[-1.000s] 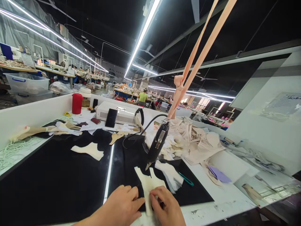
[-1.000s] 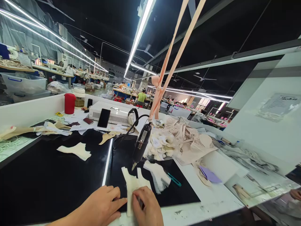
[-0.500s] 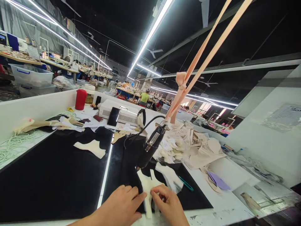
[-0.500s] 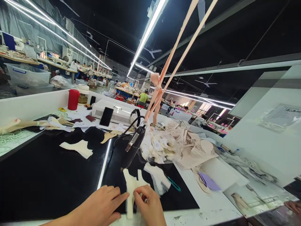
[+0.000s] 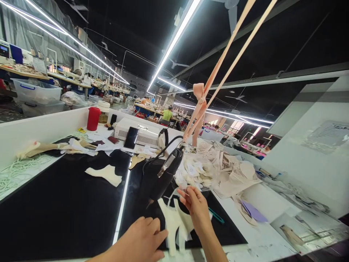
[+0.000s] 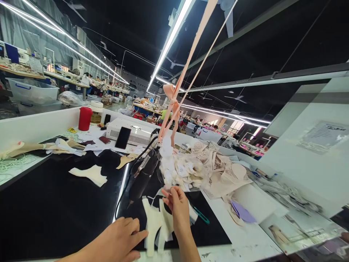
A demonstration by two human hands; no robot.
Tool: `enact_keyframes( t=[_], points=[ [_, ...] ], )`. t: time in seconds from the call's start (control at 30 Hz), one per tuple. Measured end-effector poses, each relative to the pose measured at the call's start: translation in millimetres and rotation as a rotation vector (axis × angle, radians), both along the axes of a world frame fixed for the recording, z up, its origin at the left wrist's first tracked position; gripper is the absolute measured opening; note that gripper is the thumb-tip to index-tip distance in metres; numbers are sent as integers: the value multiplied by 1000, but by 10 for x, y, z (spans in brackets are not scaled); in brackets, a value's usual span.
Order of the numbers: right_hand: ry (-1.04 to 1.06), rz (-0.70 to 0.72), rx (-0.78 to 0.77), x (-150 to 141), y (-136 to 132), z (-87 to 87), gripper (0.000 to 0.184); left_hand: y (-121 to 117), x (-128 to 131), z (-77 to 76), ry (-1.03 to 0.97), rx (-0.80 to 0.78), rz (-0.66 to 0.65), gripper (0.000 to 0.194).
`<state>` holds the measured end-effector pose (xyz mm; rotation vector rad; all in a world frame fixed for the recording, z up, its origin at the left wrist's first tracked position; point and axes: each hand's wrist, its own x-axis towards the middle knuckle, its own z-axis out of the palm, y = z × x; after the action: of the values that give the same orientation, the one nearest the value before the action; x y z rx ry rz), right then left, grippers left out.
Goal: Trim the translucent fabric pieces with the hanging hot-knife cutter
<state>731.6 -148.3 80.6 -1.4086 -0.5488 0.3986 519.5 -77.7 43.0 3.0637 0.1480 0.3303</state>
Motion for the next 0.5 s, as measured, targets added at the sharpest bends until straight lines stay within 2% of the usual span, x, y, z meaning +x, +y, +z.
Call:
enact_keyframes(
  t=[0.17, 0.3, 0.37, 0.5],
  points=[
    [-22, -105, 250, -42, -23, 242, 53, 24, 17, -6, 39, -51, 3, 23],
    [-53, -45, 304, -309, -272, 306, 45, 37, -32, 64, 8, -227, -18, 37],
    [-46, 13, 295, -500, -400, 269, 45, 73, -76, 102, -41, -409, -39, 36],
    [14, 71, 252, -891, -535, 104, 45, 211, -125, 131, -178, -1081, 29, 34]
  ],
)
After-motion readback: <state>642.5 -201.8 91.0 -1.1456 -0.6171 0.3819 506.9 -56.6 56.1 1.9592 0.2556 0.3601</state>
